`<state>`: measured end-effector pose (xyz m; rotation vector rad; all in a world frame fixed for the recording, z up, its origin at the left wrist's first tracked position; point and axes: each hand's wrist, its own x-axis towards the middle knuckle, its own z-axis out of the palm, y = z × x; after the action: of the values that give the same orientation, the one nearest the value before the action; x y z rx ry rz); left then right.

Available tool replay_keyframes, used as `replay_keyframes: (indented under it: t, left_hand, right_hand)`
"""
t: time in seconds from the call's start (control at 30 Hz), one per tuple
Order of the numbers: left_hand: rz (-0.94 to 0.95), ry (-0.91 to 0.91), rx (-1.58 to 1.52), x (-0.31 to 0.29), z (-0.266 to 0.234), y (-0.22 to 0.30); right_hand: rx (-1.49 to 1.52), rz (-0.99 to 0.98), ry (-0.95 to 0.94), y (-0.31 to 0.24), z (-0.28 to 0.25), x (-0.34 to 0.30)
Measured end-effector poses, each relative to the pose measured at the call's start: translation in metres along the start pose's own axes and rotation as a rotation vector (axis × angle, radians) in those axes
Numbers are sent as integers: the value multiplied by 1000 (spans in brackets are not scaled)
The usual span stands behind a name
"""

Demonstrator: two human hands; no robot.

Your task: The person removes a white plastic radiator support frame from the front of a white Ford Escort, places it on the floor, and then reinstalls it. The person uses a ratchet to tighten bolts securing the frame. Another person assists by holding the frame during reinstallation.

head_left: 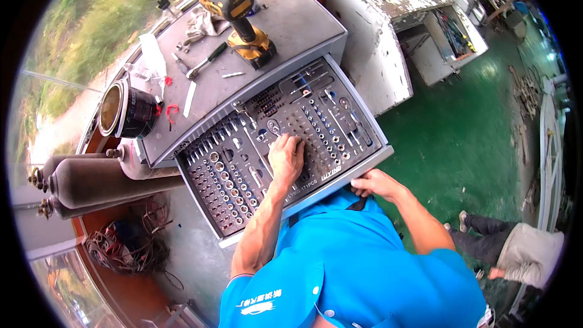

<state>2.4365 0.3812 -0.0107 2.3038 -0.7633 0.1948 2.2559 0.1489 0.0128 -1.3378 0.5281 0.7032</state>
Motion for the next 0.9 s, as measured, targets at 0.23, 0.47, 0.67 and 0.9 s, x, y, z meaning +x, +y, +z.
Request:
replay_keyframes:
  t: [0.23, 0.47, 0.67, 0.9]
  left_hand:
    - [-97, 125, -34, -12, -10, 13]
    - [-180, 393, -441, 41, -108, 51]
    - [-650, 370, -1057, -16, -130, -6]
    - [-948, 717, -1444, -57, -189, -85]
  right_hand:
    - [-770, -321, 25, -116, -10, -24]
    - [-782, -1153, 119, -264, 97, 93]
    - [-1371, -1170, 515, -360, 200, 262]
    - [-1375, -1138, 443, -363, 210, 294]
